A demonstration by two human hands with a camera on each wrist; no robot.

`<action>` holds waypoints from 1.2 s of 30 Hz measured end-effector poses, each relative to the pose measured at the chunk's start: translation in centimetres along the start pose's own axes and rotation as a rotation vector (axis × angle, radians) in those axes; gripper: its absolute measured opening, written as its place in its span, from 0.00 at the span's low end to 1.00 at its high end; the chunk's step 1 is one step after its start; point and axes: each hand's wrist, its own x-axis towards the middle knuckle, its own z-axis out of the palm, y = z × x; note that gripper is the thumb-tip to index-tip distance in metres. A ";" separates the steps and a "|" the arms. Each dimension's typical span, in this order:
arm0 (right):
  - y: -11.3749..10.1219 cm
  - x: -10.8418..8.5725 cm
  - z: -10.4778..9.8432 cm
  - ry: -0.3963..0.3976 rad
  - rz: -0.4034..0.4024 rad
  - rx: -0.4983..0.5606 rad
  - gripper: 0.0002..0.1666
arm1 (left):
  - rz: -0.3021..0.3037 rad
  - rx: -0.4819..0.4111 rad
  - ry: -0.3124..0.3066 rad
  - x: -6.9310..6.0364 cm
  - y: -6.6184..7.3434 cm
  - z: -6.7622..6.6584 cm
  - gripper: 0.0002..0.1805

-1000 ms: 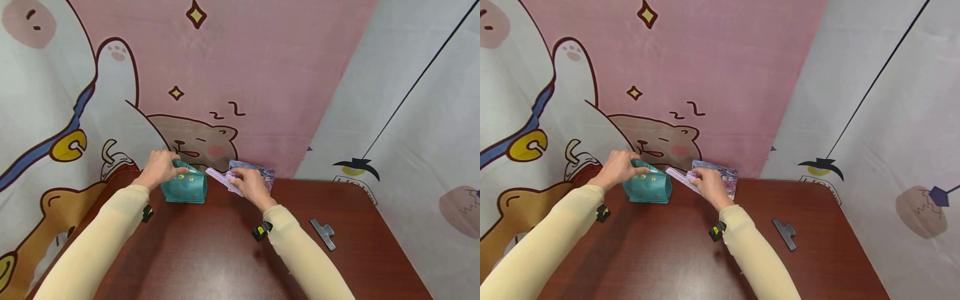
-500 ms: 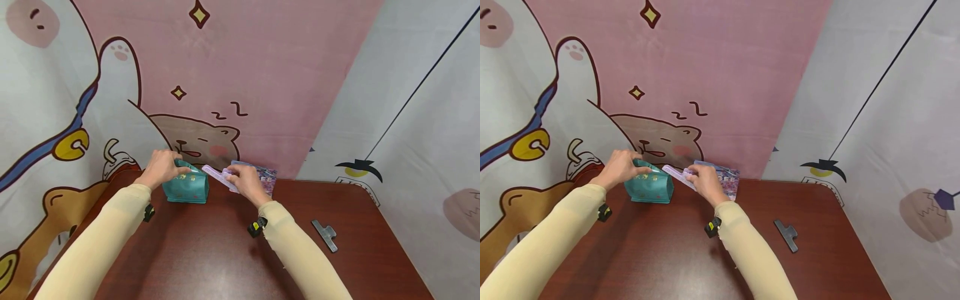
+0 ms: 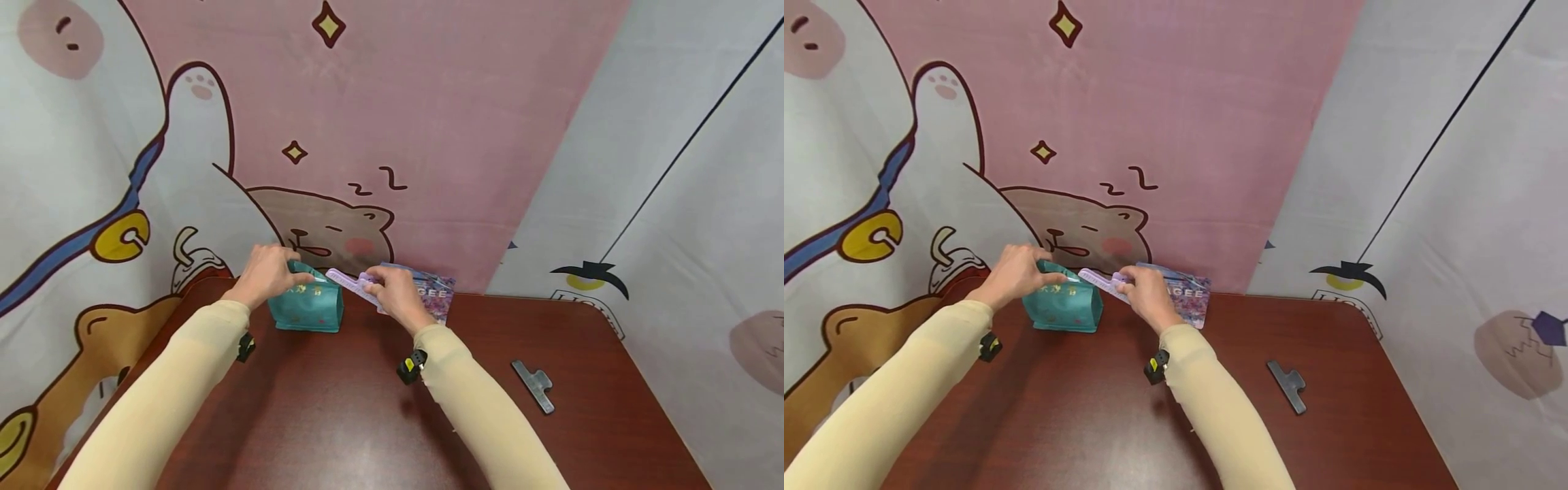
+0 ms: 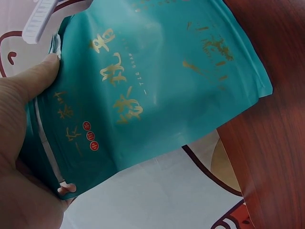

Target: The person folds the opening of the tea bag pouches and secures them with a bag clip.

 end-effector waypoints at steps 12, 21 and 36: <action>-0.1 0.3 0.6 0.001 0.038 0.003 0.12 | -0.001 -0.005 -0.001 -0.1 -0.1 0.1 0.27; -0.2 0.7 1.1 0.006 0.056 0.073 0.11 | -0.034 -0.017 -0.030 -0.1 0.0 0.0 0.30; -0.1 1.6 2.2 0.011 0.119 0.167 0.10 | -0.015 -0.012 -0.016 0.0 0.0 0.0 0.28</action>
